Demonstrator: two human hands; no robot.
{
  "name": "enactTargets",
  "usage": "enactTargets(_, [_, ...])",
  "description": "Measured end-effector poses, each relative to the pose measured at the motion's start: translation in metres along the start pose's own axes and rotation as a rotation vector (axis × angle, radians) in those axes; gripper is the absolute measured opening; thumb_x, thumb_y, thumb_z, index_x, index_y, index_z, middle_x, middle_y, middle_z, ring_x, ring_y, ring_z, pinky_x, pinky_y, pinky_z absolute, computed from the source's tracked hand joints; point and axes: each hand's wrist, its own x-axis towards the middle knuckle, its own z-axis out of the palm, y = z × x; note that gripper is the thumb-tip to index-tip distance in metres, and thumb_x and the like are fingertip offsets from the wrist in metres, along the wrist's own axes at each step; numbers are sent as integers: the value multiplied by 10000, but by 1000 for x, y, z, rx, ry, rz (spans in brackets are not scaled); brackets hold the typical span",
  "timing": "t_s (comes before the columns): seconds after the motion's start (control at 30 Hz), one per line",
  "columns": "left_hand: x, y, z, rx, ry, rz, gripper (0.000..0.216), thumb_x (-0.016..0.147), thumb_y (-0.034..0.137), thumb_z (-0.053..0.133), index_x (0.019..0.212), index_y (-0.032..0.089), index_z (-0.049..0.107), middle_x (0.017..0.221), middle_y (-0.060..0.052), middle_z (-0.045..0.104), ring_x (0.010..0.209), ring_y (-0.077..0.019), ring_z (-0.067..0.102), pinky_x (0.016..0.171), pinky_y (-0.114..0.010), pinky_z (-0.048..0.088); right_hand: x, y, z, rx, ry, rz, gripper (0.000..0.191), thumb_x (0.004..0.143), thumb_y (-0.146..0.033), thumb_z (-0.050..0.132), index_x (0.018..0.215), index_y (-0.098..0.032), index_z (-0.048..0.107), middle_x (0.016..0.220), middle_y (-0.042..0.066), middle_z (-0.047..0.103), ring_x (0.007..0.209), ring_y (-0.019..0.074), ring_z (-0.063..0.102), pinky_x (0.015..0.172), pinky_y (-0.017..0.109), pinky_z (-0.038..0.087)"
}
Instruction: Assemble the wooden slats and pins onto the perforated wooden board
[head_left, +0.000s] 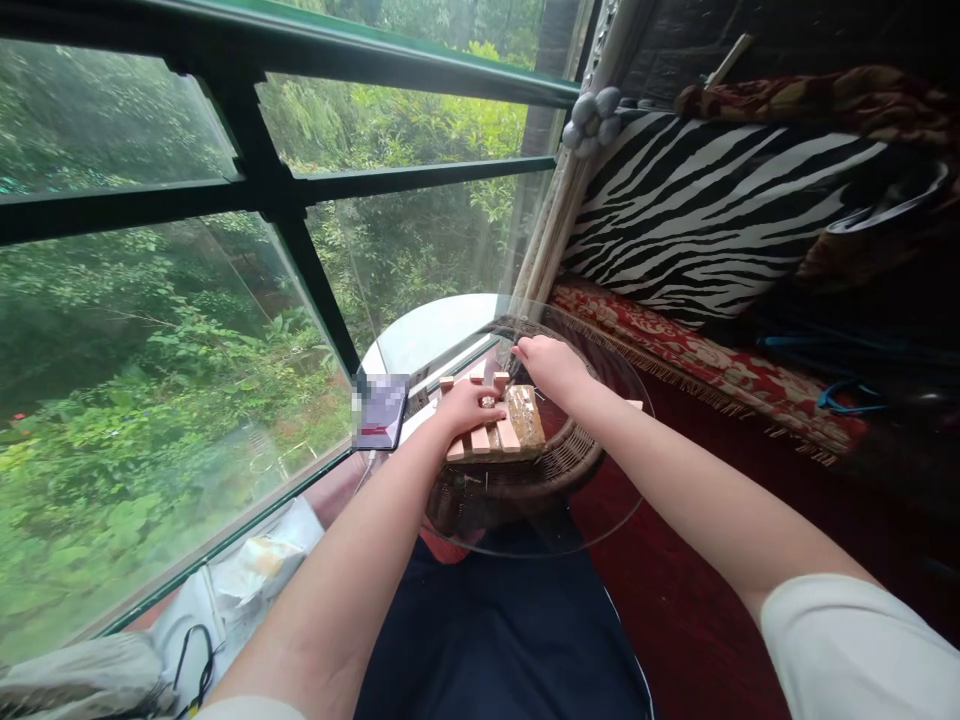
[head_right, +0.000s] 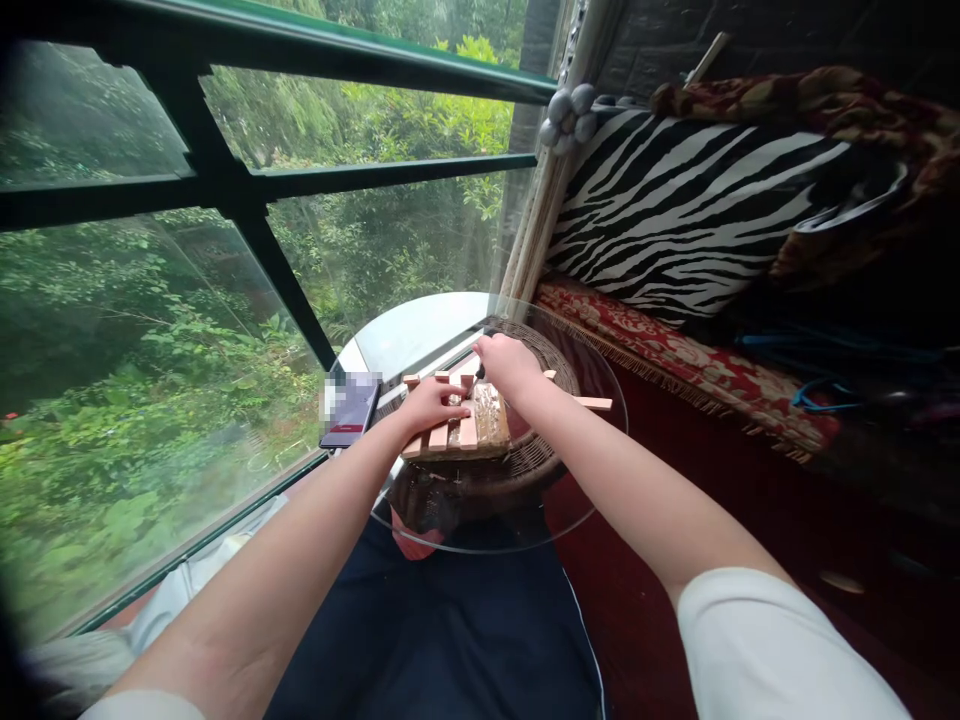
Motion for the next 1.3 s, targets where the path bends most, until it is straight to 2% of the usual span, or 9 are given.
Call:
enactTargets(0.1, [-1, 1, 0, 6, 18, 3, 430, 674, 499, 683, 1007, 230, 708, 872, -49, 653, 816, -191, 589, 694, -267, 436, -1, 5, 7, 43, -5, -92, 407, 966, -352, 281, 986, -146, 632, 981, 139, 651, 911, 218, 606, 784, 294, 405])
enactTargets(0.2, [-2, 2, 0, 5, 22, -4, 433, 680, 514, 669, 1013, 239, 705, 858, -38, 638, 783, -175, 579, 691, -265, 430, -11, 8, 10, 107, -5, -232, 359, 950, -287, 331, 1184, -115, 541, 1143, 152, 598, 1059, 224, 558, 873, 293, 390])
enactTargets(0.3, [-2, 0, 0, 5, 20, 8, 443, 671, 528, 672, 1016, 252, 700, 851, -27, 633, 768, -171, 573, 687, -268, 430, -20, 8, 10, 138, -57, -237, 392, 934, -264, 362, 1289, -131, 458, 1183, 152, 576, 1007, 217, 589, 839, 287, 409])
enactTargets(0.5, [1, -2, 1, 13, 17, -4, 442, 669, 526, 678, 1007, 243, 705, 873, -34, 642, 803, -184, 583, 694, -265, 440, -4, 13, 3, 107, -9, -182, 311, 930, -340, 399, 1060, -167, 622, 983, 104, 684, 889, 198, 627, 748, 263, 419])
enactTargets(0.67, [-1, 1, 1, 25, 11, -27, 449, 676, 530, 672, 1030, 255, 695, 947, -42, 648, 831, -193, 592, 723, -277, 448, 8, 13, -1, -48, -60, 35, 584, 902, -574, 306, 800, -148, 693, 837, 144, 703, 817, 243, 650, 673, 287, 426])
enactTargets(0.77, [-1, 1, 1, 34, 16, -36, 444, 678, 532, 671, 1030, 262, 696, 954, -43, 646, 858, -203, 590, 744, -284, 449, 7, 10, 3, -25, -38, 34, 535, 918, -542, 302, 970, -162, 675, 933, 133, 702, 876, 234, 647, 724, 286, 432])
enactTargets(0.93, [0, 0, 2, 10, 32, -21, 430, 675, 522, 679, 1016, 261, 702, 968, -39, 642, 845, -196, 592, 744, -281, 448, 4, 10, 9, 97, -26, -109, 473, 966, -372, 274, 1329, -121, 442, 1180, 147, 626, 1049, 218, 592, 847, 285, 408])
enactTargets(1.17, [0, -1, 3, 19, 33, -33, 448, 665, 533, 684, 1025, 267, 698, 974, -40, 638, 850, -192, 590, 731, -272, 449, 15, 9, -6, -66, -145, -41, 576, 950, -473, 237, 912, -118, 689, 901, 164, 698, 880, 251, 648, 742, 299, 433])
enactTargets(1.3, [-1, 0, 3, 13, 43, -30, 448, 672, 527, 680, 1033, 263, 697, 981, -42, 638, 853, -193, 591, 732, -271, 449, 19, 2, -2, -45, -114, 74, 605, 931, -535, 241, 941, -127, 688, 931, 173, 695, 905, 257, 646, 752, 303, 436])
